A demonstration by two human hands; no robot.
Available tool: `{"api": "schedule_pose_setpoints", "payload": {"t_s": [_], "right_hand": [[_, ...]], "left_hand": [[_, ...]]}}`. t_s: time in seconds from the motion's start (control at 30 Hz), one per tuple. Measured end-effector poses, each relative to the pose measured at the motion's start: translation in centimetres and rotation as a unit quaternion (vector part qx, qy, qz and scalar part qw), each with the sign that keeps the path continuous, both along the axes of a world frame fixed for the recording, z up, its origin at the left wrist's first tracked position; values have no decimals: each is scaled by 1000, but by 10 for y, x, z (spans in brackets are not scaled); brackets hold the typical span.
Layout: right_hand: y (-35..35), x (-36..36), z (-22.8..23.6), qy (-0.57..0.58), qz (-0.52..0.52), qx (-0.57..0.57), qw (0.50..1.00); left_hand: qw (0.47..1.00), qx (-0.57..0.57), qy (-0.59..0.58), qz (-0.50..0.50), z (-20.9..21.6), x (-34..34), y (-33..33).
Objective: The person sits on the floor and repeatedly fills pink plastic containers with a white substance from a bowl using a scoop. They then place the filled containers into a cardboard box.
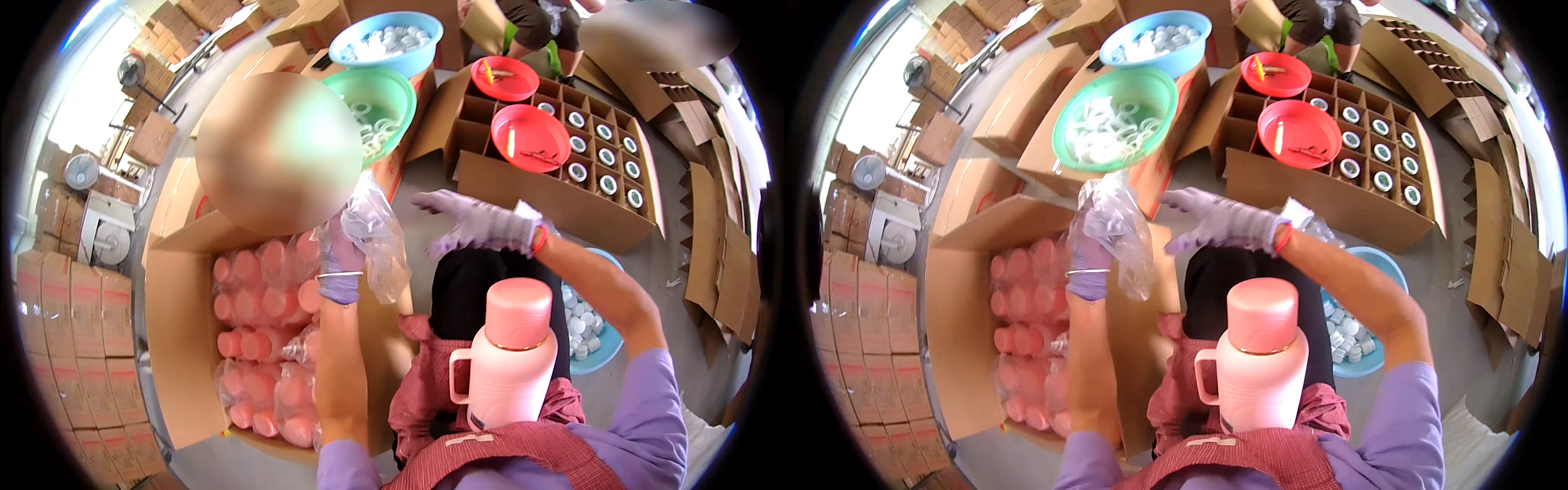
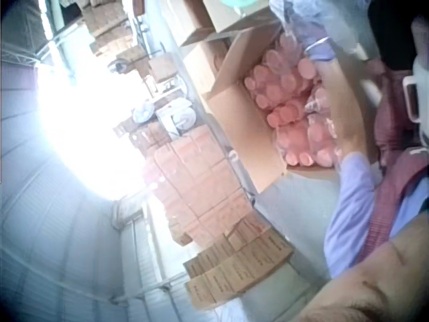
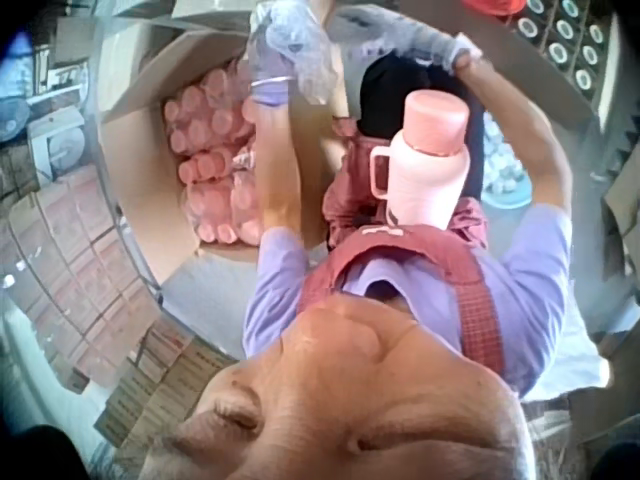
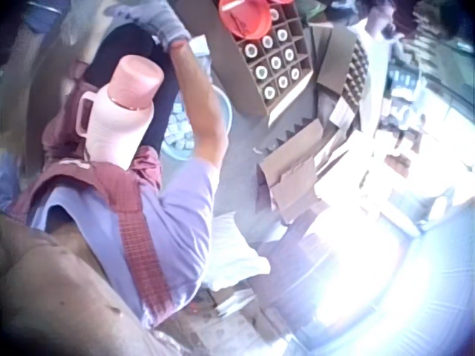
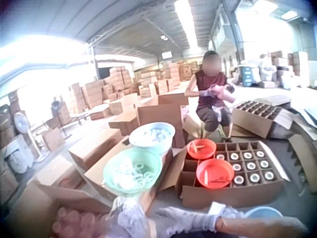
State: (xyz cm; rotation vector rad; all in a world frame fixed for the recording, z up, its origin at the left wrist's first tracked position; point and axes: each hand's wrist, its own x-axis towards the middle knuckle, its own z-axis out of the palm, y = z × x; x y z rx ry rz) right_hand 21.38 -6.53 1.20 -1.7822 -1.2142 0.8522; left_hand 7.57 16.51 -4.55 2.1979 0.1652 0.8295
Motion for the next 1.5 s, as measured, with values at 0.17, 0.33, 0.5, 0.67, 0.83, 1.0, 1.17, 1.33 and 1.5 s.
{"api": "schedule_pose_setpoints", "payload": {"t_s": [0.17, 0.33, 0.5, 0.67, 0.83, 1.0, 1.17, 1.33, 1.5], "right_hand": [[14, -4, 11, 50, -107, 51, 992], [-2, -12, 3, -91, -212, 181, 956], [-65, 29, -26, -516, -303, 33, 801], [-124, -13, -55, -433, -349, 62, 829], [-211, -123, -41, -356, -289, 148, 876], [-263, -208, -45, -303, -77, 93, 945], [-286, -227, -54, -181, 22, 21, 983], [-264, -237, -49, -245, -8, -58, 968], [-235, -226, -34, -305, -30, 59, 950]], "left_hand": [[761, -594, -56, -257, 38, 12, -41], [998, -10, -18, -51, 38, 8, -100], [874, -481, -51, -34, 44, -11, -93], [990, -18, -16, -138, -29, -70, -99], [788, -454, 311, -276, 43, -119, -133], [773, -484, 304, -273, 24, -184, -146], [675, -453, 458, -359, 38, -224, -127], [874, -282, 353, -180, 63, -169, -144], [780, -446, 386, -208, 39, -238, -120]]}}
